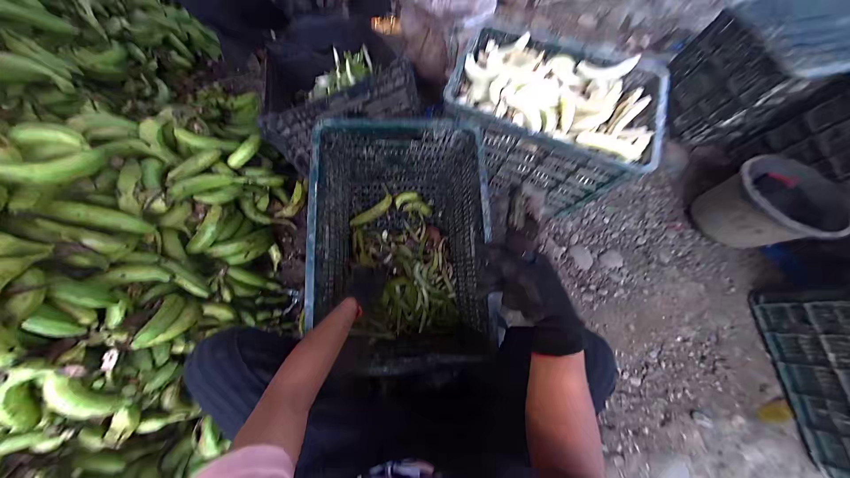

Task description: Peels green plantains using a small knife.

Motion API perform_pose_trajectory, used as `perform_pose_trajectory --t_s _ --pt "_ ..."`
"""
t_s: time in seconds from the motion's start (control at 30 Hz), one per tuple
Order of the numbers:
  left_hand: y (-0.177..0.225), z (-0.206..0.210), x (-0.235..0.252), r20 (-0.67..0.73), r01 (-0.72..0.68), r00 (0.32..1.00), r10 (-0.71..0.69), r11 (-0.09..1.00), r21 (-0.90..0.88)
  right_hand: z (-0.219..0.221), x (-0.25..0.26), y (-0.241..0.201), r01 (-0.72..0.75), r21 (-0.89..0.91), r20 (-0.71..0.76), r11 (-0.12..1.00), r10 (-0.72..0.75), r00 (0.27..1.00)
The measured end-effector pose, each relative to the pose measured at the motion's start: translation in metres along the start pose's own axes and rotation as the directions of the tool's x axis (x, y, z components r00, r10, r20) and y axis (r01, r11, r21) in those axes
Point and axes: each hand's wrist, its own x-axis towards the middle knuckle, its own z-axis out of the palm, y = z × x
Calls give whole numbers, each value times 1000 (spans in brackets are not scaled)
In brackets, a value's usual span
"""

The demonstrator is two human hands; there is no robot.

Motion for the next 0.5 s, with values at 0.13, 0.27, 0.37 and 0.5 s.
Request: perform_pose_trajectory --t_s 0.13,0.27,0.37,0.5 --pt "-16 17 6 -45 70 997 -59 954 290 -7 -6 -4 15 -11 -79 1000 -16 997" --pt "-4 33 8 -72 86 996 -62 907 412 -17 -7 -4 49 -21 -78 999 -51 996" --pt "2 52 3 -3 119 992 -129 905 408 -24 -4 -1 14 17 -90 1000 -12 996" --pt "3 59 -7 31 106 991 -127 919 379 -23 -1 -3 -3 -48 -84 999 -1 996"
